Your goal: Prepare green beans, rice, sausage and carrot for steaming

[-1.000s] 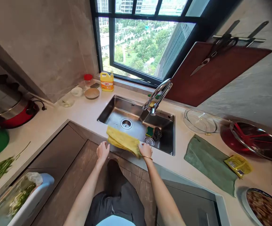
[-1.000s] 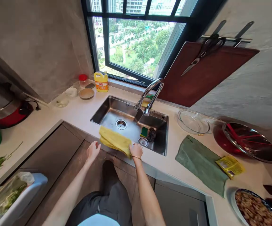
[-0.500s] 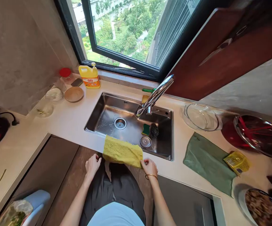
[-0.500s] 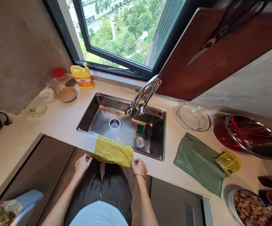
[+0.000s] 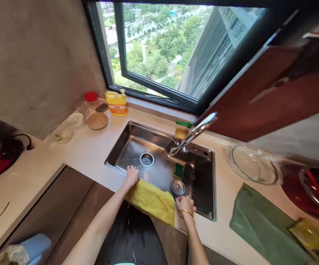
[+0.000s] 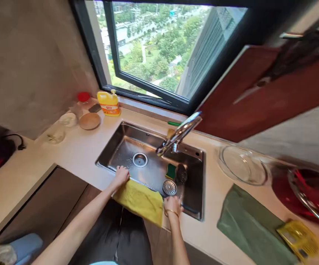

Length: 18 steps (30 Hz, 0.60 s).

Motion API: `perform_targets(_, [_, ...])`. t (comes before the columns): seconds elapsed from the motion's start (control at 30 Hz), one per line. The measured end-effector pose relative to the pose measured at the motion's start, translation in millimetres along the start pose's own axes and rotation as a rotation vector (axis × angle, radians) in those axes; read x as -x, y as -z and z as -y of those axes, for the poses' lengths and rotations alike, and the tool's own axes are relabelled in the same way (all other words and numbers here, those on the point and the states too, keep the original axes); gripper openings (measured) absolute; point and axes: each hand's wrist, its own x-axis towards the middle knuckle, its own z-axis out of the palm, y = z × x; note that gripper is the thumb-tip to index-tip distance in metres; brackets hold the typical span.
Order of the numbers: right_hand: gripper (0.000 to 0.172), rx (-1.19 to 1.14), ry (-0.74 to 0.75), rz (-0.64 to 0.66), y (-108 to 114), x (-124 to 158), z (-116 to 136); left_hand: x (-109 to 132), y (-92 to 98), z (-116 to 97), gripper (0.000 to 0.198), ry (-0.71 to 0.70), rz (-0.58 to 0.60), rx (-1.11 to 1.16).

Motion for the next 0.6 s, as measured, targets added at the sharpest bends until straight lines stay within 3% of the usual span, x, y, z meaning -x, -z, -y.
perform_targets(0.17, [0.038,0.024,0.073,0.034,1,-8,-10,3,5.6,-2,0.016,0.077,-0.137,0.220])
perform_targets(0.27, [0.041,-0.111,0.224,0.001,-5,-20,28,20,22.4,30,0.022,0.159,-0.287,0.395])
perform_targets(0.33, [0.042,-0.309,0.369,0.075,-9,-25,77,34,37.6,65,0.024,0.244,-0.399,0.523])
perform_targets(0.43, [0.046,-0.575,0.520,0.315,-15,-20,169,54,64.5,134,0.022,0.407,-0.578,0.734])
perform_targets(0.53, [0.046,-0.701,0.531,0.558,-27,-6,267,70,97.4,211,0.025,0.559,-0.760,0.938])
perform_targets(0.6, [0.041,-0.793,0.453,0.698,-40,3,331,76,123.2,263,0.032,0.633,-0.866,1.057])
